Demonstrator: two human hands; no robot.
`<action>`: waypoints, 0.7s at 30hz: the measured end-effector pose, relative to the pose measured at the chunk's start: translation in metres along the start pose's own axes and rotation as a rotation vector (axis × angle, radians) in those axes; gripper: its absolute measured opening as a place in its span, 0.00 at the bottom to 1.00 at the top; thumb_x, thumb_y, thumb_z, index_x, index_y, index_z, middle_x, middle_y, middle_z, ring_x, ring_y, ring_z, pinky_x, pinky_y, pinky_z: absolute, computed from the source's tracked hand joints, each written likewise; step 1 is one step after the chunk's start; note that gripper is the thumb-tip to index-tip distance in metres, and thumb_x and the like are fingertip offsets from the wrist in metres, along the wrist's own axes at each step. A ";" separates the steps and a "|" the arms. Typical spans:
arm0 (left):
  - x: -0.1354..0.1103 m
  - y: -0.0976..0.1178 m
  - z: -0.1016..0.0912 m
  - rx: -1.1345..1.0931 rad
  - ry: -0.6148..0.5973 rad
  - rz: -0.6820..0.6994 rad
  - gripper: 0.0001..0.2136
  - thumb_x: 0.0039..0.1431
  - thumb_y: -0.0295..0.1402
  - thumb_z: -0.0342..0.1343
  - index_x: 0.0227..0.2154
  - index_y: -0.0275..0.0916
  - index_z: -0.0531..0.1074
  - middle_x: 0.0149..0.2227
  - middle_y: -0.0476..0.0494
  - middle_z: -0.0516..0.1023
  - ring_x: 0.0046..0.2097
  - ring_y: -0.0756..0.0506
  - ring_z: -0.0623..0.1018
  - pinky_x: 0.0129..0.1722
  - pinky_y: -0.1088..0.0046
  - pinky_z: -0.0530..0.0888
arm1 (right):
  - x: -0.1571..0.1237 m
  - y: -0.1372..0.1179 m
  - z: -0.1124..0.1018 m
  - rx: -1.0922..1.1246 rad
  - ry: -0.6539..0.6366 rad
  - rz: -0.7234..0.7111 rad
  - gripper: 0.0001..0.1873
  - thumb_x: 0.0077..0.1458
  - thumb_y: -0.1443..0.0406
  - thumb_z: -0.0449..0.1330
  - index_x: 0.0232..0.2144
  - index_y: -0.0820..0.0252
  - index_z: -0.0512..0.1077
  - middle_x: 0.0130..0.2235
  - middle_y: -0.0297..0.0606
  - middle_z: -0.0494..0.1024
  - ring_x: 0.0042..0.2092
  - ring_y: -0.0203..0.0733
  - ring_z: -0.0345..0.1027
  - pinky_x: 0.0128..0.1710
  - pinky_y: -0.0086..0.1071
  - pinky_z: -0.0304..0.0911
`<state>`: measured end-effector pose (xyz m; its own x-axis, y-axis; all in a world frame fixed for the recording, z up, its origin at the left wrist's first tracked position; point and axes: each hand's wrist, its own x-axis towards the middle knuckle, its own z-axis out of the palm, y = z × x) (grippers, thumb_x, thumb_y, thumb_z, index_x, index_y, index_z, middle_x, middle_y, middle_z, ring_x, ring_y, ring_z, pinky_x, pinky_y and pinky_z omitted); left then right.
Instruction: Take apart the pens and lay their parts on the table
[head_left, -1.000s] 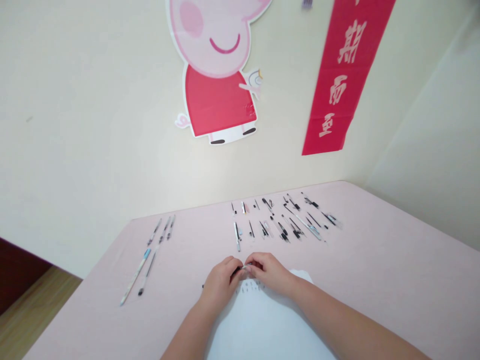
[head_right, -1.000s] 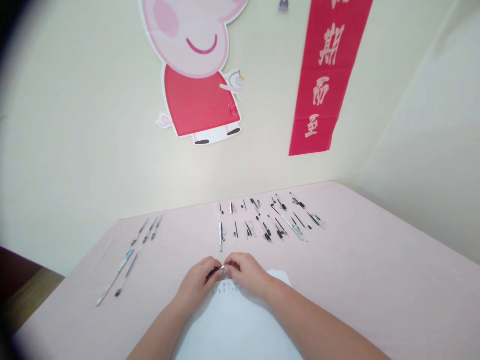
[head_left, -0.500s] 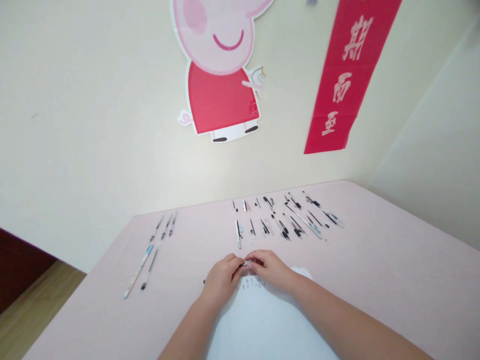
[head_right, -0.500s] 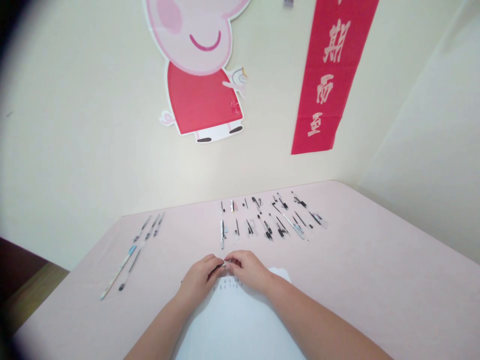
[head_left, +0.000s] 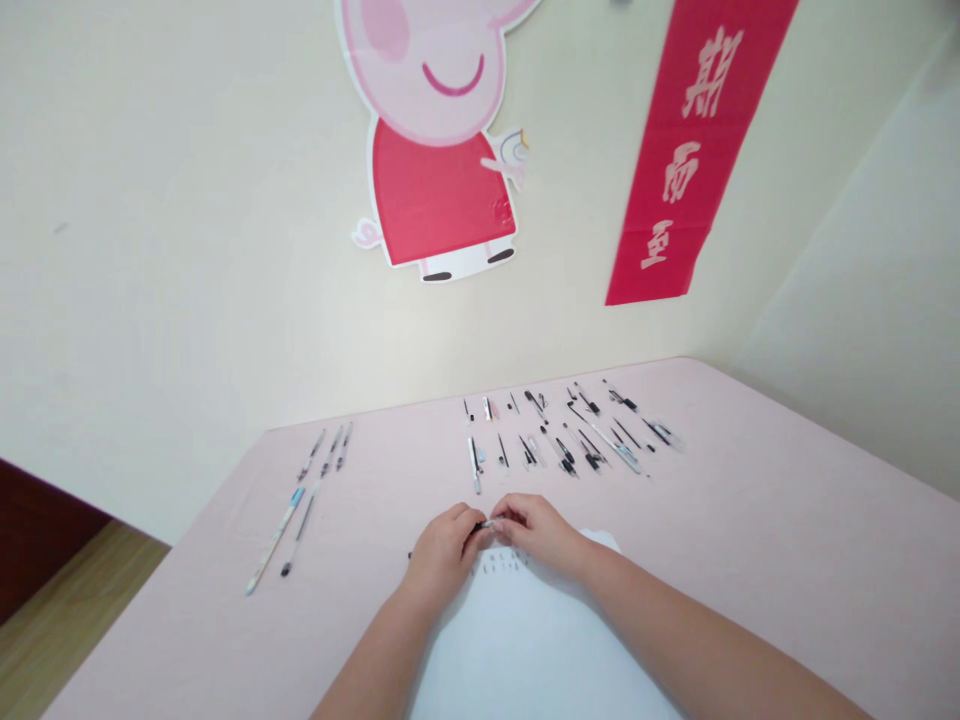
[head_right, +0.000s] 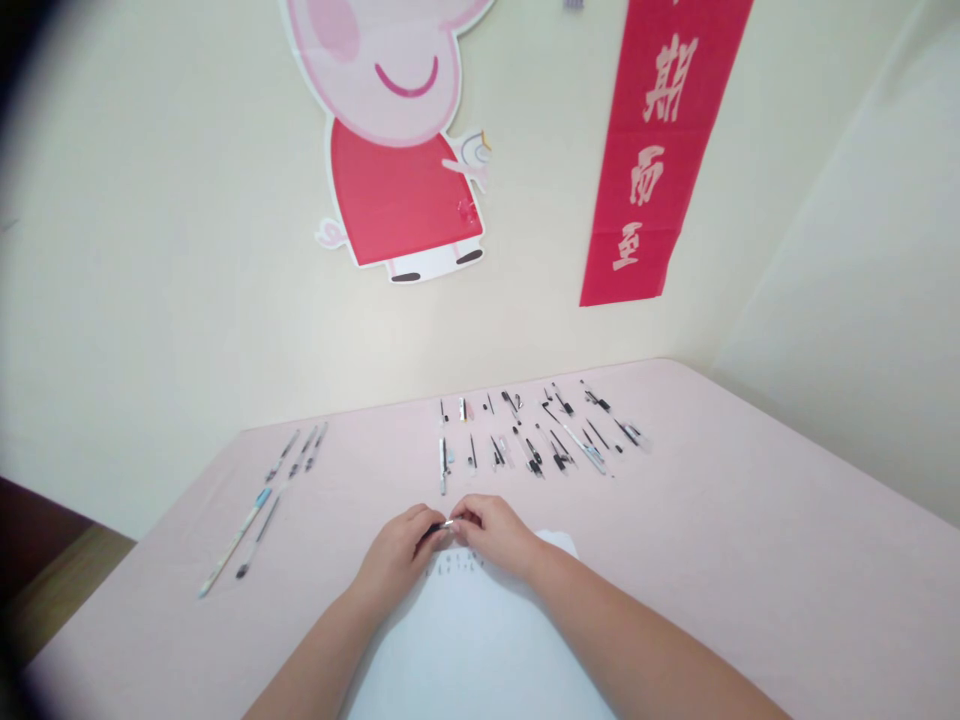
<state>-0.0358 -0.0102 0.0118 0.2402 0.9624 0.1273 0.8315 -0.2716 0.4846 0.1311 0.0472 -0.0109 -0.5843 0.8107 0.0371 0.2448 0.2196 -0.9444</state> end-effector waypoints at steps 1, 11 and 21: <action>0.000 0.000 0.000 0.003 -0.001 0.005 0.10 0.60 0.35 0.43 0.33 0.40 0.69 0.33 0.46 0.71 0.35 0.48 0.71 0.35 0.75 0.64 | 0.000 0.000 0.000 -0.007 0.003 -0.005 0.06 0.48 0.69 0.55 0.29 0.63 0.71 0.23 0.31 0.70 0.25 0.32 0.59 0.24 0.25 0.55; -0.001 0.008 -0.002 0.221 -0.038 -0.022 0.10 0.61 0.34 0.41 0.30 0.42 0.66 0.31 0.49 0.69 0.32 0.49 0.71 0.30 0.76 0.61 | -0.001 -0.002 0.000 -0.032 -0.004 -0.006 0.06 0.47 0.69 0.55 0.29 0.63 0.72 0.22 0.30 0.69 0.25 0.31 0.58 0.25 0.25 0.54; -0.001 0.006 -0.003 0.140 -0.066 -0.046 0.10 0.60 0.32 0.42 0.34 0.42 0.69 0.33 0.48 0.73 0.35 0.49 0.73 0.32 0.76 0.62 | -0.001 0.003 0.000 -0.056 -0.007 0.000 0.06 0.49 0.69 0.55 0.29 0.63 0.72 0.22 0.30 0.69 0.24 0.31 0.58 0.24 0.24 0.54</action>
<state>-0.0322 -0.0129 0.0172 0.2286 0.9723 0.0488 0.9029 -0.2305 0.3628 0.1320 0.0471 -0.0138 -0.5895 0.8071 0.0343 0.2881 0.2497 -0.9245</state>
